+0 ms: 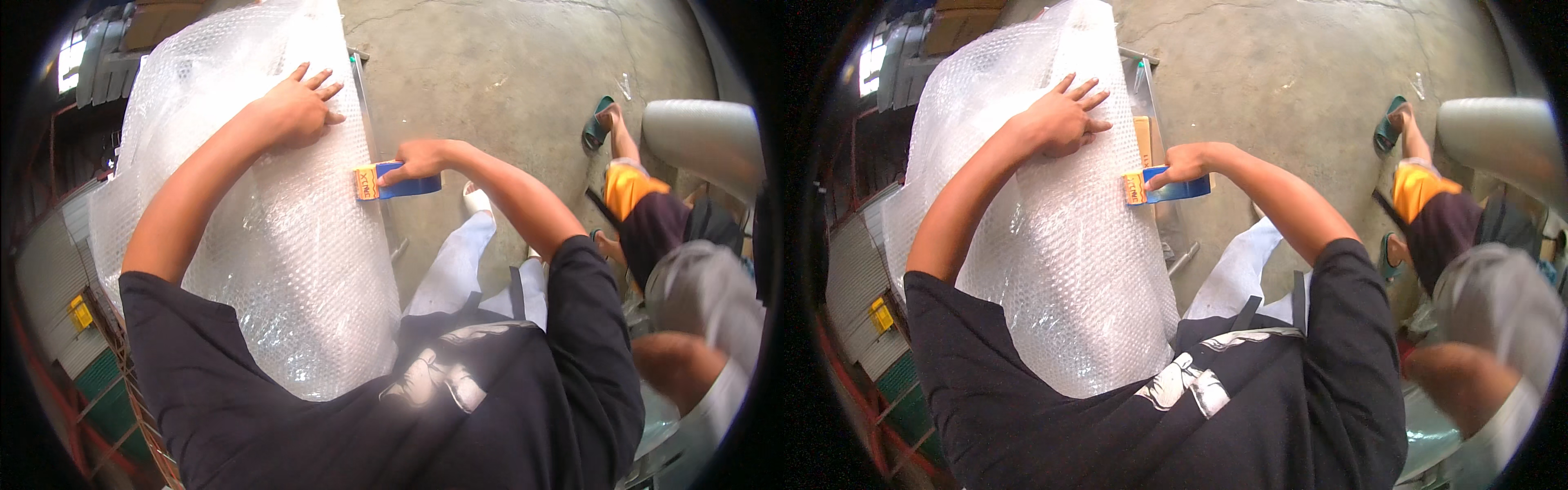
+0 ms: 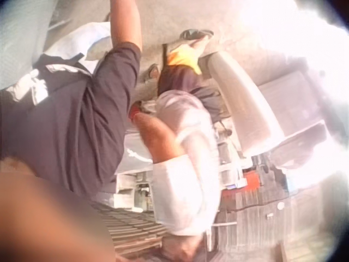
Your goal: The person wraps a large piece of furniture with bubble wrap and secures it with packing tape. They repeatedly pull the bubble wrap over the item, smooth it, and apply tape to hold it in place.
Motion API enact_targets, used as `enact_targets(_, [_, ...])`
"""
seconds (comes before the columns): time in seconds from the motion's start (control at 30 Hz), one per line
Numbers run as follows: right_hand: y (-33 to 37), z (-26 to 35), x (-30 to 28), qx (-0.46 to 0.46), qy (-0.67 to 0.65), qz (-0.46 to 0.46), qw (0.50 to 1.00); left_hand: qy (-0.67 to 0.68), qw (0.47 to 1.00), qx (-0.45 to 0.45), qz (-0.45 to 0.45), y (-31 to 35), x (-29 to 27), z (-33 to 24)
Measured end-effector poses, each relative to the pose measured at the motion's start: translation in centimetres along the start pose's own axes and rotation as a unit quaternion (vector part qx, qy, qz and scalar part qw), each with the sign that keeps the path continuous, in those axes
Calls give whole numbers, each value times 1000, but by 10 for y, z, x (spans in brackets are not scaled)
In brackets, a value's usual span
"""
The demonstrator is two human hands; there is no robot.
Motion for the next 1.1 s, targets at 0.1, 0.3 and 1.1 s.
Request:
enact_targets(0.1, [-46,-57,19,30,-23,-7,999,4,1000,4,-4,-3,2,0])
enact_targets(0.3, [-88,-94,29,97,19,-76,992,-10,1000,-13,21,-8,-1,-3])
enact_targets(1.1, [165,-537,4,462,-343,-334,746,28,947,70,311,-165,125,-119])
Point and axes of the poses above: each hand's wrist, its own y-axis away from the middle knuckle, its own x-axis out of the palm, z = x × y, the point moved 8 cm from there along -y, towards the middle knuckle, and after that the axes turned 12 degrees about x, right-handed, at the moved point
